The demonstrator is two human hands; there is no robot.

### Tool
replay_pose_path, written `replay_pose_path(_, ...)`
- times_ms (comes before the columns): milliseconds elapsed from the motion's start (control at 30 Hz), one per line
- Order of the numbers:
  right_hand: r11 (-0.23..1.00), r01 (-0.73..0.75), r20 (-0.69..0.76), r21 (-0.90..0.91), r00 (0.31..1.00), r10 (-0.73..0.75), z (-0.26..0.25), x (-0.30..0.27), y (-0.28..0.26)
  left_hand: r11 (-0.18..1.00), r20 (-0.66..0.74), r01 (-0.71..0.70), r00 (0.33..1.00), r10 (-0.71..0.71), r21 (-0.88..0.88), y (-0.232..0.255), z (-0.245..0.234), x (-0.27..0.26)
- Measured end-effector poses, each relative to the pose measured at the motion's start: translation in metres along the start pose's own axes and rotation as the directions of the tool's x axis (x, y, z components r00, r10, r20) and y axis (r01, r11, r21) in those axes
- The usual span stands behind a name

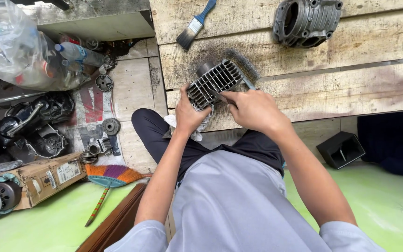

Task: The person scrubs a metal engine cylinder head with a wire brush and a knife, then wipes it with a cloth. They also use a paintbrush to clean the surface. The person sits on the floor while working on the wooden table.

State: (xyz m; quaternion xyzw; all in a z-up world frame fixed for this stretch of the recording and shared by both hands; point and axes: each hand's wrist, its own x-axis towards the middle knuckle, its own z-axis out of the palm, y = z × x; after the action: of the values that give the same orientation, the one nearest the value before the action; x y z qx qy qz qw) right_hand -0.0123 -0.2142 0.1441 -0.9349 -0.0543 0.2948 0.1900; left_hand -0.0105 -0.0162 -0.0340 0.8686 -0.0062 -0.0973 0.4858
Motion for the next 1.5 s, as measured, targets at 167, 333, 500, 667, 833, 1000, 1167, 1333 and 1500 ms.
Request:
replay_pose_path(167,0.990,0.090,-0.074,-0.108,0.992,-0.098,0.000,0.001,-0.004,1.000,-0.012,0.016,1.000,-0.016,0.017,0.004,0.002,0.000)
replay_pose_path(333,0.982,0.094,-0.206,-0.166,0.970,-0.128,0.023,-0.002,-0.003,0.999,-0.025,0.026,0.999,-0.025,0.024,0.004,0.000,-0.002)
replay_pose_path(500,0.984,0.052,-0.146,-0.168,0.986,-0.077,0.012,-0.027,-0.009,0.995,-0.029,0.077,0.997,-0.075,0.064,0.008,-0.003,-0.003)
replay_pose_path(667,0.987,0.039,-0.231,-0.157,0.970,-0.076,0.055,-0.004,0.003,0.996,-0.027,0.074,0.997,-0.073,0.039,0.006,0.001,0.001)
replay_pose_path(833,0.996,-0.041,-0.153,-0.079,0.988,0.029,0.051,-0.015,0.002,0.993,-0.024,0.107,0.994,-0.106,0.047,0.012,-0.001,-0.002)
replay_pose_path(1000,0.996,0.045,-0.194,-0.081,0.979,-0.060,0.039,-0.021,0.010,0.999,-0.027,0.038,0.999,-0.038,0.005,0.006,0.002,0.001)
replay_pose_path(1167,0.985,0.117,-0.242,-0.130,0.959,-0.146,0.039,-0.016,0.016,1.000,-0.041,0.010,0.999,-0.011,-0.018,0.003,0.005,0.004)
replay_pose_path(1333,0.947,0.076,-0.402,-0.311,0.893,-0.204,0.097,0.009,0.018,0.999,-0.044,0.028,0.999,-0.026,0.024,0.008,0.002,0.005)
replay_pose_path(1500,0.946,-0.060,-0.461,-0.317,0.882,-0.098,0.121,-0.002,-0.018,0.997,-0.057,0.076,0.996,-0.075,0.014,0.010,0.005,0.001)
